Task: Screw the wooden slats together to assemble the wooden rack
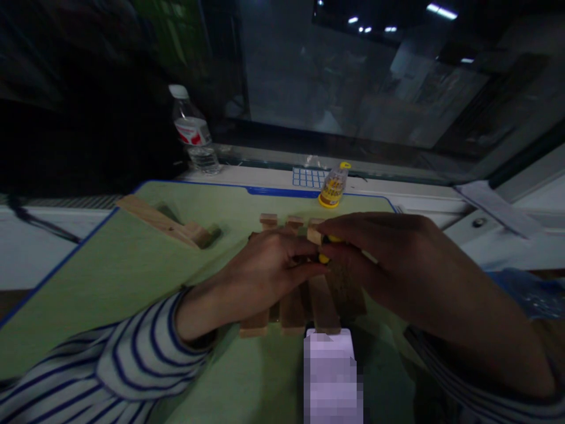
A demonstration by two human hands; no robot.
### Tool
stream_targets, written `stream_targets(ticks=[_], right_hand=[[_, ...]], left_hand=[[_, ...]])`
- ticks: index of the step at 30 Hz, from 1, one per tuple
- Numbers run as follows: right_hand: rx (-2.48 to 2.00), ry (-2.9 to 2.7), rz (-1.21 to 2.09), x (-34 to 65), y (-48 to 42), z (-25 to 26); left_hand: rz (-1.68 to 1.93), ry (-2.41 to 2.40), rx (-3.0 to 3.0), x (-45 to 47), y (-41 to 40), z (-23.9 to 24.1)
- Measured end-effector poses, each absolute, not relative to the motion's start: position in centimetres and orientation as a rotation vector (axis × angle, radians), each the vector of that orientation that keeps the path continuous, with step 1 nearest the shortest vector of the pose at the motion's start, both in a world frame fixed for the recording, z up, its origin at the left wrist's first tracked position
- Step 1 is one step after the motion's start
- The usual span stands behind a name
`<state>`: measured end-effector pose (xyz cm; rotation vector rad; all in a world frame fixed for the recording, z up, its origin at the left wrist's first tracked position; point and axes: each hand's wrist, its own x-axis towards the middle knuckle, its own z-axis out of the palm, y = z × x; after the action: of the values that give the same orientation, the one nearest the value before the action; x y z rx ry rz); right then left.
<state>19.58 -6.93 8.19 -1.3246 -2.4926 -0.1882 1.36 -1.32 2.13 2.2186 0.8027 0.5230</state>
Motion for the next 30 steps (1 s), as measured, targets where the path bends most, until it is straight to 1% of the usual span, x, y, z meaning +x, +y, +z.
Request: stream_targets(ticks=[5,11,17,21,26,30], right_hand=[[-1.372,-2.494,-0.242,19.21,-6.90,8.28],[-1.400,-2.487,-0.260,19.17,-6.92,8.26],[-1.432,-2.475,-0.189,19.19,-6.82,8.17],[-1.422,-2.452,-0.174,19.16,-6.62,8.13],[-1.309,-2.411,-0.167,19.55,-6.55,7.95],[-1.209,-2.396,-0.094,19.90,-6.78,8.17]], left_hand=[[0.568,0.744,2.197,1.28,-1.36,1.89],[0.535,0.721,2.207,1.17,-1.12,1.78],[0.508,0.798,2.234,1.32,-1.26,1.49],[0.576,0.831,2.197,1.50,-1.31,1.57],[0.560,0.843,2.235,1.44,-1.10,1.76],[0.549,0.893,2.303,1.46,-1.30,1.99]])
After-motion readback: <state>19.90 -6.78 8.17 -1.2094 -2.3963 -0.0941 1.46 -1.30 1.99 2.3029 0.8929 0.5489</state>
